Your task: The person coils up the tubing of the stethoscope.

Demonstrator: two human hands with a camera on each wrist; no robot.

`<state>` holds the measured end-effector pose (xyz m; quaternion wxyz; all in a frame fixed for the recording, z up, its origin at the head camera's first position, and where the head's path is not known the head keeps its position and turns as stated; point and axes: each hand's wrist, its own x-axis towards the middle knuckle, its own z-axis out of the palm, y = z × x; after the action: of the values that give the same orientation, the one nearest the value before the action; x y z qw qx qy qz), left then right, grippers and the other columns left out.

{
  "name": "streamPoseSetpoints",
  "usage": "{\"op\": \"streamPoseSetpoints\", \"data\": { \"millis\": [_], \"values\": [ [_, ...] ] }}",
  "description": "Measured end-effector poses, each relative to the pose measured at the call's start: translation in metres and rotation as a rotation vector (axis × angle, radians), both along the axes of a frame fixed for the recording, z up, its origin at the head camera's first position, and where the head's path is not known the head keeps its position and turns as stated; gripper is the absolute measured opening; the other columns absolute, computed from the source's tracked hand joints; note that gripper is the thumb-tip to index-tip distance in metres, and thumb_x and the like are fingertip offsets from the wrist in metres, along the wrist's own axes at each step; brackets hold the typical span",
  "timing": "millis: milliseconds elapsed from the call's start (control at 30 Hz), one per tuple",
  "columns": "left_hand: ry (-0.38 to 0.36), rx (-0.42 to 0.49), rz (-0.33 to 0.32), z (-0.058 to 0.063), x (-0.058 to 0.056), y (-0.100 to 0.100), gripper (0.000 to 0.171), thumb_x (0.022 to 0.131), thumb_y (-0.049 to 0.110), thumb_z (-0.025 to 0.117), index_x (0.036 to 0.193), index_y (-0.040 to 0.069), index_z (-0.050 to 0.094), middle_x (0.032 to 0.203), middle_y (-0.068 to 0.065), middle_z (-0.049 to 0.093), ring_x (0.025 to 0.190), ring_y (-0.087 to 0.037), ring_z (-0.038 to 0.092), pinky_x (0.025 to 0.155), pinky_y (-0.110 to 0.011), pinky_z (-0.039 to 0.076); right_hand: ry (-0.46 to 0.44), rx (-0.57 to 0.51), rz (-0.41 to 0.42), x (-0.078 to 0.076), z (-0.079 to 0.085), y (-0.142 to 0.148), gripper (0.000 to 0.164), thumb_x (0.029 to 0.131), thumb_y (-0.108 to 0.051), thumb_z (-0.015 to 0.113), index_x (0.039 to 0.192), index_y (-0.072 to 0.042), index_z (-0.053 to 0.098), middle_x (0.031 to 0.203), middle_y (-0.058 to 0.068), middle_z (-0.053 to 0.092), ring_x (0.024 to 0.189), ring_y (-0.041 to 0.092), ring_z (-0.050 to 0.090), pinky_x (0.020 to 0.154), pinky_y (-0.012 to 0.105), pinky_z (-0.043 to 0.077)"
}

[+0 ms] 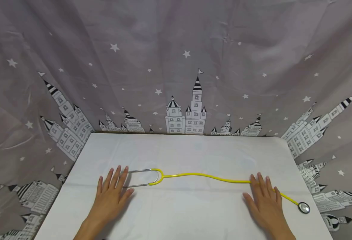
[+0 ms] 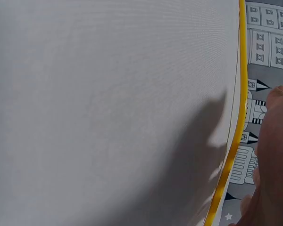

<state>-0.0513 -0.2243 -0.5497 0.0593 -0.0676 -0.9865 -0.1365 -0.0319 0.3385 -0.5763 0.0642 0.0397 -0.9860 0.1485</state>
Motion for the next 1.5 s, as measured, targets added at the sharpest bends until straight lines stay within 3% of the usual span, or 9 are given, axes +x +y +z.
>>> {"op": "streamPoseSetpoints", "data": {
  "millis": [300,533,800,1167,1333,1400,1500],
  "values": [
    [-0.007,-0.022,-0.016,-0.001,-0.005,0.003,0.084,0.105,0.057,0.061,0.173,0.027,0.022,0.180,-0.015,0.023,0.167,-0.046,0.018,0.129,-0.075,0.012,-0.010,-0.051,0.040,-0.013,0.007,-0.019,0.075,0.111,-0.047,0.053,0.173,-0.019,0.021,0.182,0.016,0.016,0.170,0.043,0.004,0.123,0.079,0.010],
    [0.033,-0.030,-0.039,-0.005,-0.008,0.005,0.086,0.101,0.050,0.070,0.171,0.018,0.031,0.177,-0.019,0.031,0.164,-0.049,0.025,0.127,-0.077,0.016,-0.004,-0.040,0.094,-0.024,0.008,-0.045,0.075,0.109,-0.049,0.055,0.172,-0.019,0.026,0.179,0.017,0.025,0.169,0.045,0.011,0.124,0.077,0.014],
    [-0.015,-0.048,-0.060,-0.006,-0.016,0.009,0.086,0.101,0.047,0.072,0.170,0.017,0.032,0.178,-0.017,0.029,0.165,-0.047,0.023,0.129,-0.076,0.014,0.008,-0.036,0.197,-0.033,0.001,-0.093,0.073,0.107,-0.052,0.060,0.168,-0.019,0.038,0.176,0.015,0.035,0.164,0.047,0.026,0.125,0.071,0.019],
    [-0.045,-0.107,-0.103,-0.009,-0.023,0.018,0.068,0.106,0.042,0.067,0.166,0.022,0.043,0.174,-0.016,0.039,0.163,-0.043,0.033,0.131,-0.071,0.022,0.008,0.013,0.393,-0.041,-0.005,-0.161,0.075,0.106,-0.048,0.063,0.170,-0.019,0.034,0.178,0.008,0.032,0.166,0.041,0.028,0.128,0.070,0.021],
    [-0.033,-0.109,-0.104,-0.011,-0.024,0.018,0.065,0.106,0.041,0.066,0.165,0.021,0.045,0.170,-0.017,0.045,0.160,-0.042,0.039,0.131,-0.067,0.028,-0.054,0.033,0.432,-0.052,0.000,-0.184,0.072,0.109,-0.049,0.058,0.170,-0.020,0.033,0.179,0.006,0.029,0.167,0.038,0.025,0.130,0.068,0.022],
    [-0.020,-0.101,-0.108,-0.011,-0.025,0.016,0.065,0.106,0.040,0.067,0.164,0.020,0.047,0.168,-0.017,0.047,0.159,-0.042,0.041,0.130,-0.065,0.032,-0.055,0.056,0.439,-0.057,0.004,-0.193,0.068,0.110,-0.047,0.057,0.168,-0.019,0.038,0.176,0.006,0.036,0.164,0.036,0.032,0.130,0.066,0.026],
    [-0.002,-0.081,-0.113,-0.009,-0.027,0.015,0.064,0.105,0.039,0.070,0.162,0.018,0.050,0.167,-0.018,0.049,0.158,-0.041,0.043,0.129,-0.060,0.036,0.015,0.110,0.439,-0.064,0.007,-0.204,0.057,0.109,-0.041,0.061,0.159,-0.016,0.052,0.161,0.008,0.055,0.148,0.034,0.050,0.124,0.061,0.038]
  ]
}}
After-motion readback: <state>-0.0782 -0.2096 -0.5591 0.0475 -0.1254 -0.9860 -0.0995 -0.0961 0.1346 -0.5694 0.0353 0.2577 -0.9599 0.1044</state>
